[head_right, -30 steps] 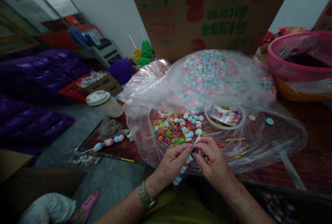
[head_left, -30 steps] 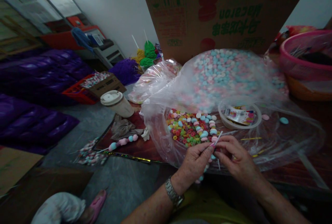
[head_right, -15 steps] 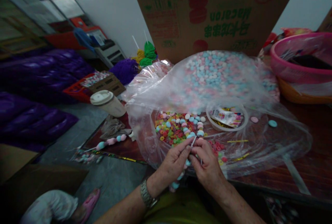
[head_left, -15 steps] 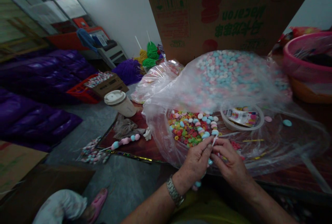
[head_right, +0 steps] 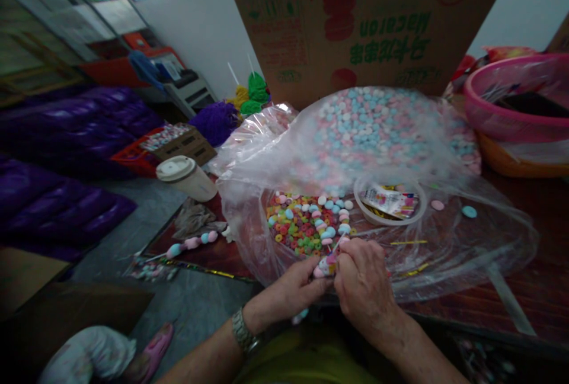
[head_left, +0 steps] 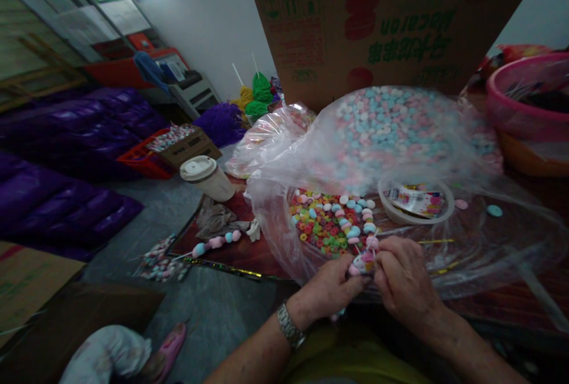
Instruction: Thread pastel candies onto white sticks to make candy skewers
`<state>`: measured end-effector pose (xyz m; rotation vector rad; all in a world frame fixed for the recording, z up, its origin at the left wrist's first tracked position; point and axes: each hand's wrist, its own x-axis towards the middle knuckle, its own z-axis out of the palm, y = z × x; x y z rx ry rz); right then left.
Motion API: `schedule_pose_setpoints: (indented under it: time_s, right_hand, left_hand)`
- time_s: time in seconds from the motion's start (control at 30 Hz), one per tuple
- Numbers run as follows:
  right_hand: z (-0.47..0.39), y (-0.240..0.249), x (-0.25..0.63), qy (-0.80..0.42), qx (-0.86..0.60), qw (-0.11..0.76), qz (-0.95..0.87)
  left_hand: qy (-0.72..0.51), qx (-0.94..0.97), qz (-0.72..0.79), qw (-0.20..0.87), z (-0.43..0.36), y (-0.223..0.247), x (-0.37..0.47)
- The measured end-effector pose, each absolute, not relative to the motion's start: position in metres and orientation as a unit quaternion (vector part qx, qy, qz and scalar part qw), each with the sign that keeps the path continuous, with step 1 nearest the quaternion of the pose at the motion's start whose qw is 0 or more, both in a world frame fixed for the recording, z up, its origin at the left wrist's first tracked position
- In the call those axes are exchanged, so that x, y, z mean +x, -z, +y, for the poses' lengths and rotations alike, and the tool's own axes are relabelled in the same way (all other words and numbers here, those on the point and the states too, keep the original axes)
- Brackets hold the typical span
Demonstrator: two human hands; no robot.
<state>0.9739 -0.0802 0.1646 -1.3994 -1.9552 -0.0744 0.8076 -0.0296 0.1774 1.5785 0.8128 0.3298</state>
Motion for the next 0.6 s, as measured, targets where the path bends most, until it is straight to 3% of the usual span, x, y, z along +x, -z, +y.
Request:
schedule_pose_setpoints:
  time_s: [0.13, 0.27, 0.43, 0.6]
  right_hand:
    - [-0.076, -0.186, 0.986, -0.062, -0.579, 0.424, -0.694]
    - [-0.073, -0.193, 1.0, -0.169, -0.656, 0.516, -0.524]
    - [-0.073, -0.172, 0.984, -0.527, -0.537, 0.456, -0.475]
    - [-0.075, -0.159, 0.968, -0.524, -0.554, 0.461, -0.454]
  left_hand:
    - [-0.162, 0.733, 0.374, 0.545, -0.026, -0.18, 0.811]
    - [-0.158, 0.702, 0.366, 0.59, -0.023, -0.185, 0.812]
    - [-0.166, 0.699, 0.341, 0.606, -0.023, -0.189, 0.814]
    - [-0.126, 0.685, 0.364, 0.619, -0.023, -0.193, 0.816]
